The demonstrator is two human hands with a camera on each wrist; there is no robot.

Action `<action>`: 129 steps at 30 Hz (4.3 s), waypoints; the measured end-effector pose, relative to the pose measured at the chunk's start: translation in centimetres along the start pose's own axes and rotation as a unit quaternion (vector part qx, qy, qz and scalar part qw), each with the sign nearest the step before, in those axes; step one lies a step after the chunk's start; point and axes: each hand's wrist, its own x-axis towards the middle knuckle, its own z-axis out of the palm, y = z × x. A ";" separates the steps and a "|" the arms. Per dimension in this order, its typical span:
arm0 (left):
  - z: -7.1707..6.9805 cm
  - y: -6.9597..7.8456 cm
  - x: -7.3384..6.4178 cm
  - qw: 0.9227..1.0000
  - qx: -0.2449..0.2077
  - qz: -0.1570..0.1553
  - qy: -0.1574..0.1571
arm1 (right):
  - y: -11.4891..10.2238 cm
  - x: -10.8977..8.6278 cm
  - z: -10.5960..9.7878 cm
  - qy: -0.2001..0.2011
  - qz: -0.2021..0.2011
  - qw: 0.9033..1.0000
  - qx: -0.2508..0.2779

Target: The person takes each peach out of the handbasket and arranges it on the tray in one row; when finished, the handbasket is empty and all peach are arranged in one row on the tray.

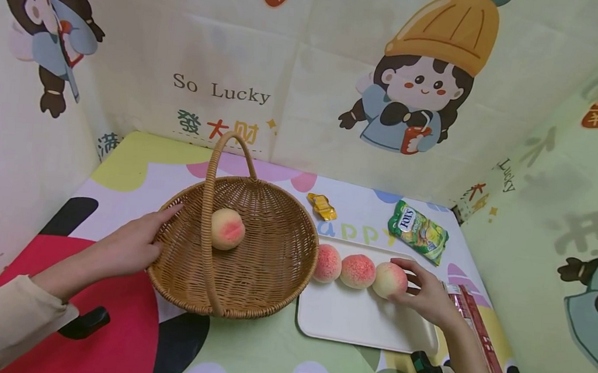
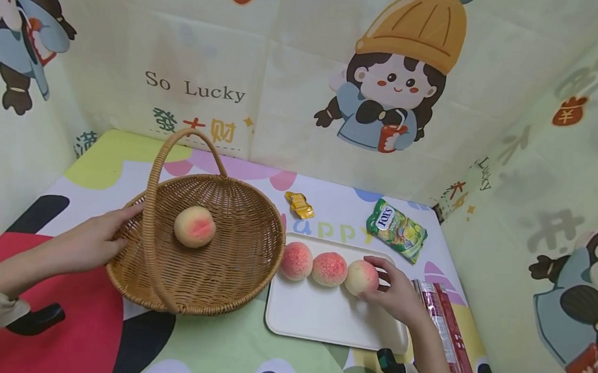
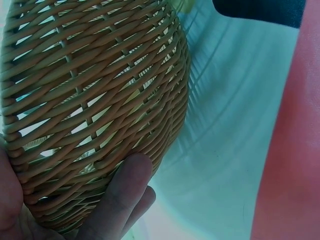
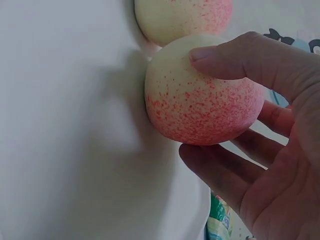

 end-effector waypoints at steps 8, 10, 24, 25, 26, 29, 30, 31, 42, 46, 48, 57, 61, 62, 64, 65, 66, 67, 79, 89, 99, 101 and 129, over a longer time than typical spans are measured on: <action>0.1 0.2 0.1 1.000 0.005 0.001 0.001 | -2.6 0.8 -0.6 0.014 -0.043 0.998 -0.042; 0.0 0.3 0.1 1.000 0.006 0.000 0.000 | -4.6 1.5 -0.5 0.034 -0.063 0.996 -0.049; -0.1 0.5 0.1 1.000 0.006 -0.001 0.002 | -19.9 7.1 8.0 -0.016 -0.268 0.963 -0.022; -0.1 0.5 0.1 1.000 0.006 -0.001 0.002 | -20.4 7.5 8.7 -0.026 -0.274 0.961 -0.038; -0.1 0.5 0.2 1.000 0.004 -0.002 0.001 | -20.7 7.9 9.4 -0.036 -0.279 0.958 -0.053; -0.1 0.6 0.1 1.000 0.001 -0.006 0.000 | -21.3 9.1 11.4 -0.067 -0.280 0.952 -0.103; 0.0 0.6 0.1 1.000 0.000 -0.007 0.000 | -21.4 9.4 12.1 -0.079 -0.279 0.950 -0.116; 0.0 0.6 0.0 1.000 -0.003 -0.008 -0.001 | -21.4 9.7 12.6 -0.092 -0.277 0.948 -0.125; 0.1 0.5 -0.1 1.000 -0.002 -0.005 0.007 | -22.3 11.3 16.9 -0.193 -0.280 0.901 -0.270; 0.1 0.4 -0.2 1.000 0.005 -0.002 0.010 | -22.4 11.2 17.2 -0.176 -0.273 0.898 -0.296; 0.1 0.4 -0.2 1.000 0.005 -0.002 0.011 | -22.4 11.2 17.2 -0.149 -0.266 0.903 -0.303; -0.2 0.7 -0.2 1.000 -0.003 -0.006 0.010 | -22.1 11.6 17.1 -0.111 -0.260 0.914 -0.291; -0.1 0.6 -0.2 1.000 -0.004 -0.006 0.008 | -22.0 11.6 17.3 -0.117 -0.263 0.907 -0.308; 0.0 0.6 -0.2 1.000 -0.003 -0.006 0.008 | -21.9 11.5 17.4 -0.118 -0.261 0.905 -0.314; 0.0 0.6 -0.2 1.000 -0.002 -0.008 0.008 | -21.8 11.5 17.5 -0.119 -0.253 0.903 -0.325; 0.0 0.6 -0.2 1.000 -0.002 -0.009 0.008 | -21.8 11.5 17.5 -0.121 -0.247 0.904 -0.327; 0.0 0.6 -0.1 1.000 0.000 -0.008 0.008 | -21.8 11.5 17.5 -0.124 -0.242 0.904 -0.330; 0.0 0.6 -0.1 1.000 0.000 -0.007 0.008 | -21.8 11.5 17.5 -0.127 -0.236 0.904 -0.332; 0.1 0.4 0.0 1.000 -0.003 -0.001 0.008 | -21.6 11.2 17.4 -0.125 -0.144 0.915 -0.355; 0.0 0.5 -0.1 1.000 -0.007 0.002 0.007 | -21.6 11.4 17.5 -0.159 -0.204 0.914 -0.313; 0.0 0.5 -0.2 1.000 -0.001 0.002 0.008 | -21.7 11.7 17.6 -0.160 -0.160 0.904 -0.362; 0.0 0.5 -0.2 1.000 0.001 0.001 0.009 | -21.7 11.8 17.6 -0.148 -0.162 0.901 -0.375; 0.2 -0.1 -0.1 1.000 0.006 0.004 0.009 | -11.8 1.0 -1.0 0.202 -0.070 0.968 -0.133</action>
